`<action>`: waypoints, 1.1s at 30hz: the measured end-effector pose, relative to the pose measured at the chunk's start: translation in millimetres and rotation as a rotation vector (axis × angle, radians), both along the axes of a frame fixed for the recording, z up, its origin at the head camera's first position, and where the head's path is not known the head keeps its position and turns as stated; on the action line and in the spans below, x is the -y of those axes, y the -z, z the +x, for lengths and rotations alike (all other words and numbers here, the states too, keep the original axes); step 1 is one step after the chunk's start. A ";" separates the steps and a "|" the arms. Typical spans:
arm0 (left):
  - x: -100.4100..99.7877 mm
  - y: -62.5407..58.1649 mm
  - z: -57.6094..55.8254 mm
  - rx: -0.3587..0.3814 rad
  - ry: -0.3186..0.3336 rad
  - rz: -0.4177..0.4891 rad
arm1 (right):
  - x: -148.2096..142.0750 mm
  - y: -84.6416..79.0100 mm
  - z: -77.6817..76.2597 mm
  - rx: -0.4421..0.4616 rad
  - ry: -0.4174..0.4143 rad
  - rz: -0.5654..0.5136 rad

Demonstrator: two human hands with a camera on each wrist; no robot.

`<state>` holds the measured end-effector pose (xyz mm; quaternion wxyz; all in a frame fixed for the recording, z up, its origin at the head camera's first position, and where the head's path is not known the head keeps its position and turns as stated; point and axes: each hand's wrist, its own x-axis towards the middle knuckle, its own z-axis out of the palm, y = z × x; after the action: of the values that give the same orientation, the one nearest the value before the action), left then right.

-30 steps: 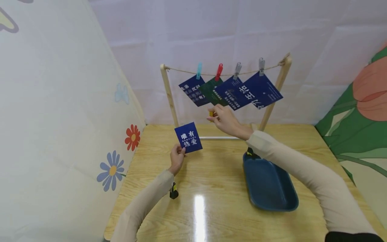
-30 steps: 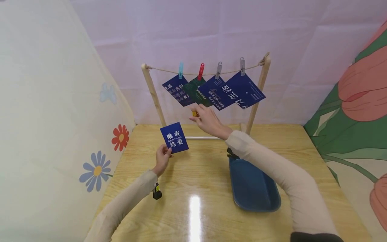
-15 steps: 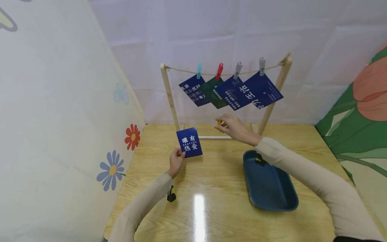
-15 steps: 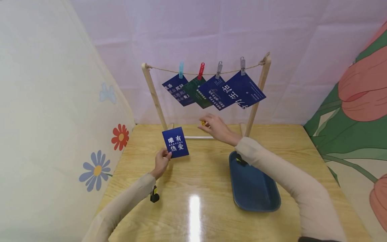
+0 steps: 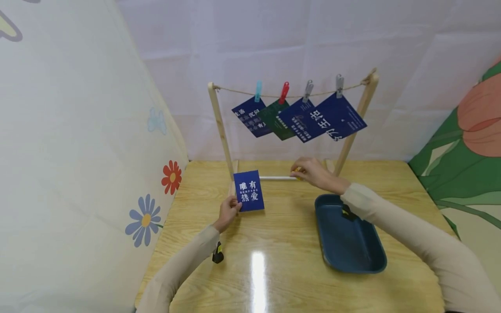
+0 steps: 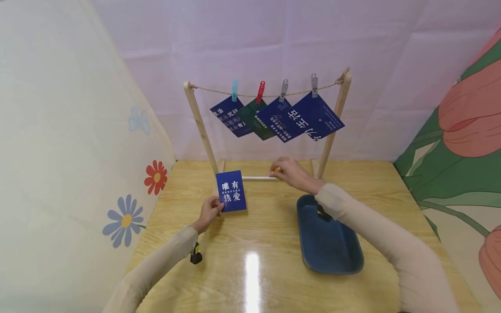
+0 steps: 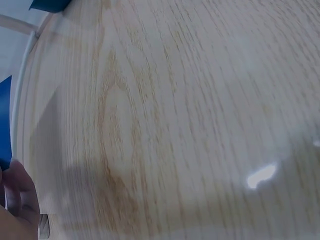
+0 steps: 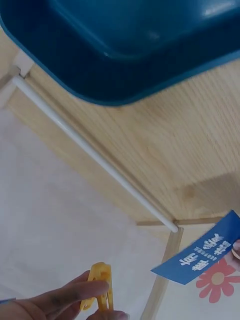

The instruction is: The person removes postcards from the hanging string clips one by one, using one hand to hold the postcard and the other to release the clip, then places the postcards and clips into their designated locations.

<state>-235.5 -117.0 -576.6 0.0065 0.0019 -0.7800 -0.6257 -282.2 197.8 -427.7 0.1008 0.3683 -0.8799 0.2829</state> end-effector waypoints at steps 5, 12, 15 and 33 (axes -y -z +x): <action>6.1 1.6 2.3 0.061 0.061 0.013 | -11.3 7.3 3.2 0.003 -0.026 -0.011; 11.0 2.5 5.0 0.081 0.109 -0.015 | -26.4 18.1 7.2 0.020 -0.072 0.053; 13.6 9.0 1.8 0.101 0.124 0.003 | -31.9 21.2 9.7 0.035 -0.066 0.100; 26.8 13.9 7.4 0.198 0.308 0.105 | -59.5 32.4 27.0 0.139 -0.030 0.235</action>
<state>-228.2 -143.7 -590.5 -0.1661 -0.0556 -0.7341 -0.6560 -255.1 257.2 -460.0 -0.0085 0.3700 -0.9063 0.2042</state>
